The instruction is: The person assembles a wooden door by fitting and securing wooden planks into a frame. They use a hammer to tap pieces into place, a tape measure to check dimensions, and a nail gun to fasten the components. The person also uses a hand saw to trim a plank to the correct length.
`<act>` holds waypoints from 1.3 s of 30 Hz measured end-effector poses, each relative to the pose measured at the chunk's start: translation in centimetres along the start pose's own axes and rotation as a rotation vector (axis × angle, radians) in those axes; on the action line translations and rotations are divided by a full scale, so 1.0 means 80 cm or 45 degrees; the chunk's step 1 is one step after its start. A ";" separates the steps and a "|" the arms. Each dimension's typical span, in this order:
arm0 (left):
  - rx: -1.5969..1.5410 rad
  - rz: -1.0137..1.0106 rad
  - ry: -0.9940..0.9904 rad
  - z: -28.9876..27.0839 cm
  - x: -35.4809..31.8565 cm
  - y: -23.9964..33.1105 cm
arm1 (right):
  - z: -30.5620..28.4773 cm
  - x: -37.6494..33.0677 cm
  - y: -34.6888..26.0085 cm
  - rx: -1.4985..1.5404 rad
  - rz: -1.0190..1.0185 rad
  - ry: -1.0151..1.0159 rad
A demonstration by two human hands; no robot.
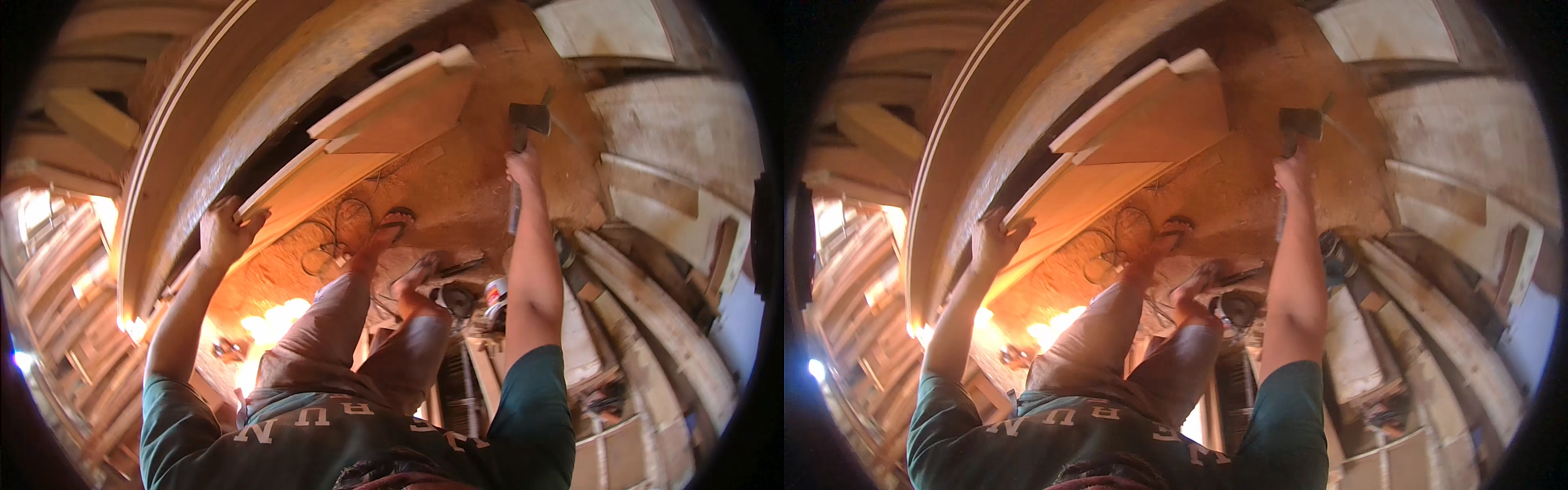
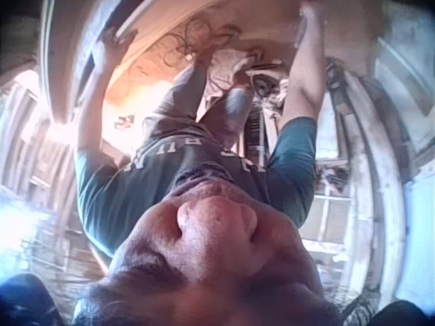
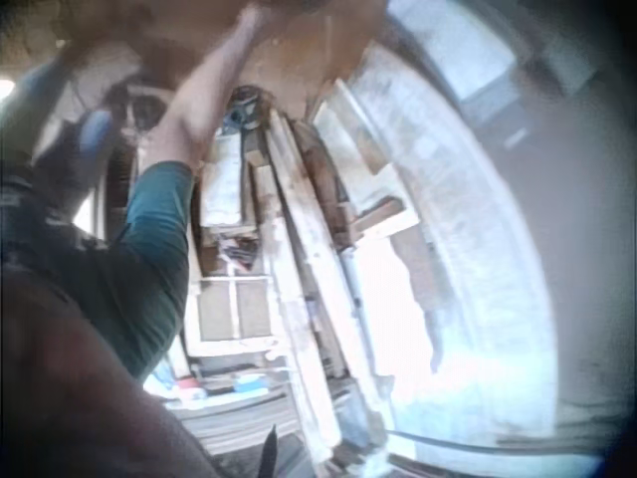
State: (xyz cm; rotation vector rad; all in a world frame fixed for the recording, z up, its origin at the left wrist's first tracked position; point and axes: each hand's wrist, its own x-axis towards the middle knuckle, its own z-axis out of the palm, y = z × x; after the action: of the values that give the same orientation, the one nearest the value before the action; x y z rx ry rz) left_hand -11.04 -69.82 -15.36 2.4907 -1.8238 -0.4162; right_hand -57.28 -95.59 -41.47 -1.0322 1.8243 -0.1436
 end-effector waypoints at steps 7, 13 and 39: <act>0.043 -0.076 -0.055 -0.013 -0.002 0.000 | 0.040 0.071 -0.021 -0.405 0.083 -0.568; -0.009 -0.084 -0.042 -0.013 -0.010 -0.001 | 0.063 0.040 -0.061 -0.413 -0.168 -0.551; -0.094 -0.120 -0.106 -0.019 -0.017 0.003 | -0.054 -0.091 -0.167 -0.511 -0.348 -0.300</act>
State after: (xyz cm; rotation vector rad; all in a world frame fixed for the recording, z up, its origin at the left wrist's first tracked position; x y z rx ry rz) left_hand -11.30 -68.83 -13.57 2.5535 -1.6890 -0.5883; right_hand -51.91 -100.36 -27.39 -1.5113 1.5227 0.1824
